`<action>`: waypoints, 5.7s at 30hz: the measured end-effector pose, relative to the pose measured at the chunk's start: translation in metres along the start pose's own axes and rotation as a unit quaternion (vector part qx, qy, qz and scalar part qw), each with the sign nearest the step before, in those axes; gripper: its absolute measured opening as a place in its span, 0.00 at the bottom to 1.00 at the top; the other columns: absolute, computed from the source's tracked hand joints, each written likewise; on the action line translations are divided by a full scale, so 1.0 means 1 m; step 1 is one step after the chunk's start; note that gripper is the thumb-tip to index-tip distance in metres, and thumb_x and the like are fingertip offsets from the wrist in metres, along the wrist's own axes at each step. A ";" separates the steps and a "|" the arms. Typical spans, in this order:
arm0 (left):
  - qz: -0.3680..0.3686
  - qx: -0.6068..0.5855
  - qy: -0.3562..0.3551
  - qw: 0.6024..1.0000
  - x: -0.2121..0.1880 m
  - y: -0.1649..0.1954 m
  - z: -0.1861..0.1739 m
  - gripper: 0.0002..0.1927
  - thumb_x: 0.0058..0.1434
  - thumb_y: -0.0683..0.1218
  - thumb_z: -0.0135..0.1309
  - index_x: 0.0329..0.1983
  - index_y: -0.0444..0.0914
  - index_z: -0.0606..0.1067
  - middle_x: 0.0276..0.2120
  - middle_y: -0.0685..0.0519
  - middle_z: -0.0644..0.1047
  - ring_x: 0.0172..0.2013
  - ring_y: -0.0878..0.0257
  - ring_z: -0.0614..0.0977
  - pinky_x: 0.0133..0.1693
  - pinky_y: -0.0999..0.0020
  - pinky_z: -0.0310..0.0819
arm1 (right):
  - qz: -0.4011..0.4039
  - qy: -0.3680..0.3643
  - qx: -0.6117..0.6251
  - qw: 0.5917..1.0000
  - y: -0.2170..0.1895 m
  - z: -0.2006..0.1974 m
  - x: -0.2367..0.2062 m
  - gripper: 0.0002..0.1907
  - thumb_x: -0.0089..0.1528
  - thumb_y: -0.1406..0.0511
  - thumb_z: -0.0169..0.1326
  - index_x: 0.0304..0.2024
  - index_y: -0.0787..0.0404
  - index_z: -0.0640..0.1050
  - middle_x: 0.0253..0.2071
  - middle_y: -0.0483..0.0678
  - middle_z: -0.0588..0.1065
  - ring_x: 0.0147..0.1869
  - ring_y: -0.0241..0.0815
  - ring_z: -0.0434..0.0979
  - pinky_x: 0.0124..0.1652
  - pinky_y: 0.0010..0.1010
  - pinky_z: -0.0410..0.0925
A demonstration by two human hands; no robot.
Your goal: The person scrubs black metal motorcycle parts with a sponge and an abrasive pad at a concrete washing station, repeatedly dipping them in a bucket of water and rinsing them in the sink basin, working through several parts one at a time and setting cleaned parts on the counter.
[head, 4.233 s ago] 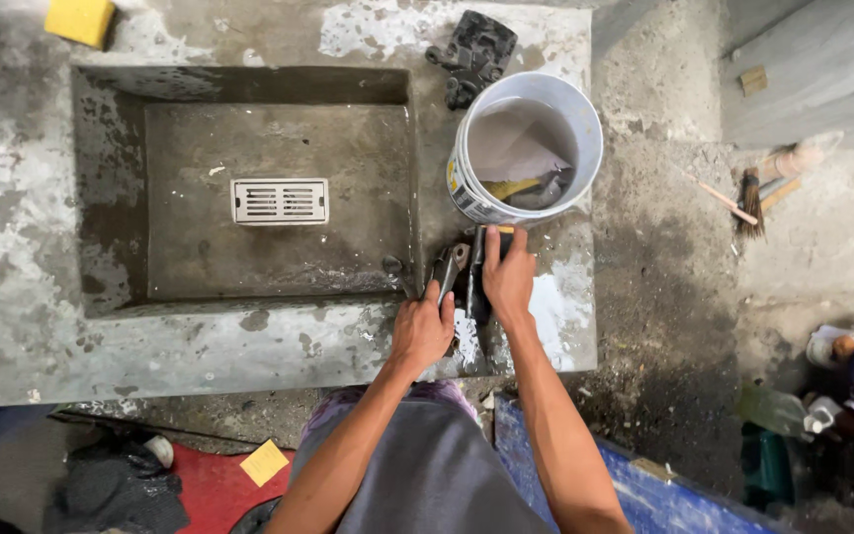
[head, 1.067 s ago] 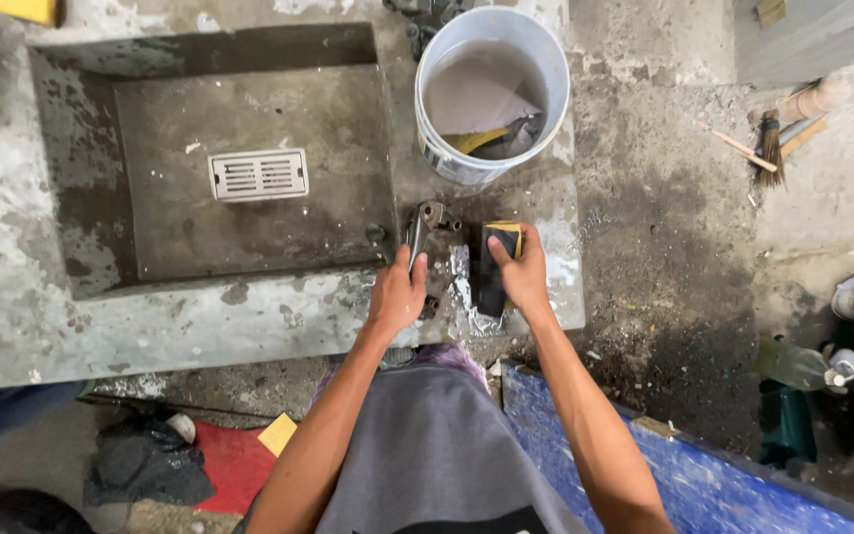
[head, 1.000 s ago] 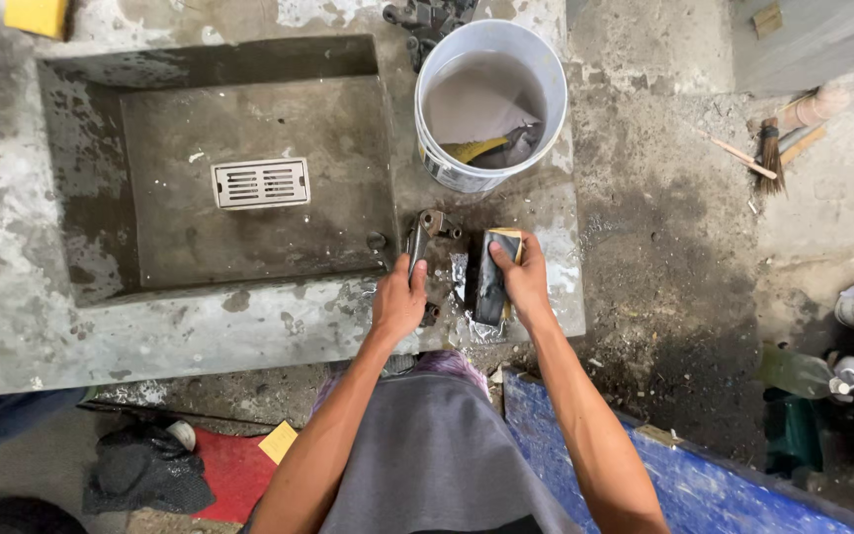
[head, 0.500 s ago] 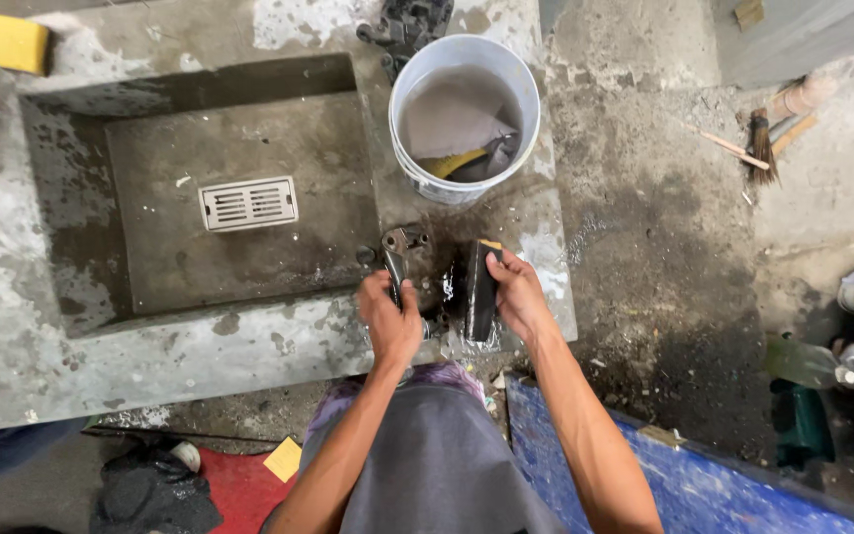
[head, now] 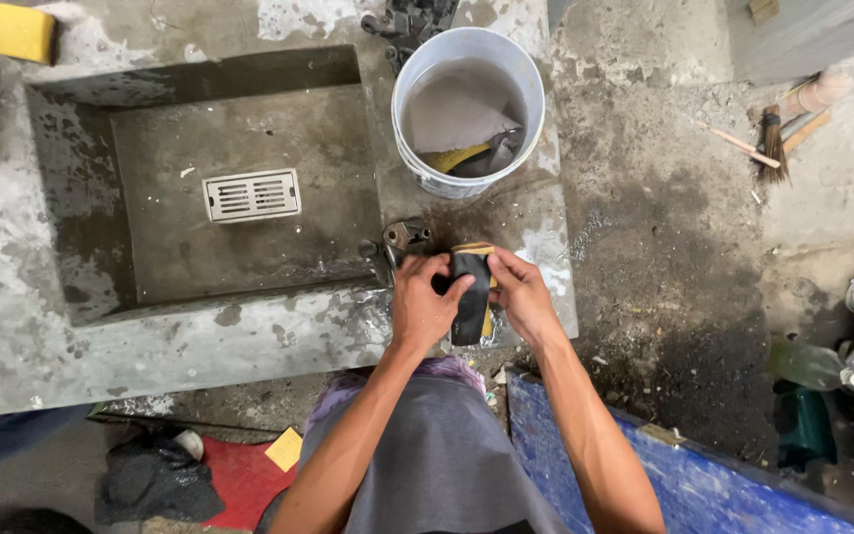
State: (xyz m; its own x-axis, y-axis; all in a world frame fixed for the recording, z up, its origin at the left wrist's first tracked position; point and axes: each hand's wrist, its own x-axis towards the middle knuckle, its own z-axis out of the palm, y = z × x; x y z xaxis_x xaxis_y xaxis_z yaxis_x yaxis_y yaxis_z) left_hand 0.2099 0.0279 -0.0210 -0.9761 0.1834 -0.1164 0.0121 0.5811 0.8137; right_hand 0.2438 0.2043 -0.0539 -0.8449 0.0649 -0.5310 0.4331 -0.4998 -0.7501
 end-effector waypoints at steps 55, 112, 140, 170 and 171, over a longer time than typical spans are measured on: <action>-0.094 -0.409 -0.031 0.907 -0.013 -0.029 0.070 0.15 0.64 0.37 0.58 0.53 0.27 0.76 0.43 0.51 0.83 0.42 0.69 0.82 0.45 0.74 0.76 | -0.361 0.122 -0.370 0.847 -0.010 -0.001 -0.033 0.08 0.70 0.67 0.57 0.50 0.66 0.78 0.49 0.52 0.74 0.52 0.39 0.75 0.49 0.30 0.71; -0.107 -0.058 0.100 0.988 0.021 -0.065 0.014 0.38 0.45 0.34 0.50 0.65 0.27 0.62 0.61 0.33 0.66 0.63 0.33 0.67 0.65 0.52 0.60 | -0.090 -0.023 -0.264 0.960 -0.018 0.025 0.066 0.17 0.60 0.63 0.65 0.46 0.59 0.73 0.34 0.38 0.75 0.39 0.31 0.72 0.39 0.26 0.68; -0.052 -0.149 0.112 0.981 0.012 -0.074 0.015 0.29 0.60 0.44 0.50 0.64 0.28 0.64 0.59 0.37 0.66 0.60 0.38 0.69 0.63 0.53 0.60 | -0.149 0.172 -0.309 0.923 0.073 0.058 0.072 0.26 0.69 0.50 0.50 0.54 0.67 0.74 0.41 0.57 0.80 0.46 0.47 0.80 0.49 0.36 0.71; -0.130 -0.189 0.105 0.968 0.015 -0.090 0.030 0.32 0.76 0.63 0.33 0.59 0.31 0.70 0.51 0.43 0.71 0.54 0.50 0.72 0.61 0.57 0.60 | -0.186 0.174 -0.375 0.891 -0.008 0.027 0.041 0.29 0.69 0.57 0.57 0.63 0.65 0.61 0.39 0.64 0.76 0.40 0.52 0.77 0.41 0.38 0.71; -0.124 -0.180 0.108 0.970 0.016 -0.087 0.028 0.31 0.75 0.62 0.35 0.57 0.31 0.71 0.53 0.42 0.69 0.54 0.49 0.73 0.60 0.56 0.61 | -0.214 0.168 -0.393 0.878 -0.020 0.019 0.035 0.28 0.67 0.59 0.59 0.61 0.66 0.64 0.41 0.62 0.77 0.42 0.50 0.78 0.42 0.37 0.72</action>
State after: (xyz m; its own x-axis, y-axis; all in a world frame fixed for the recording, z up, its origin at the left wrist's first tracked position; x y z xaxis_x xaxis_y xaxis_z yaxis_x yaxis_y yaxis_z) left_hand 0.1995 0.0026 -0.1093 -0.9626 -0.1200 -0.2429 -0.2667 0.2636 0.9270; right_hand 0.2000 0.2002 -0.0500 -0.8995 0.4198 -0.1215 0.2935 0.3744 -0.8796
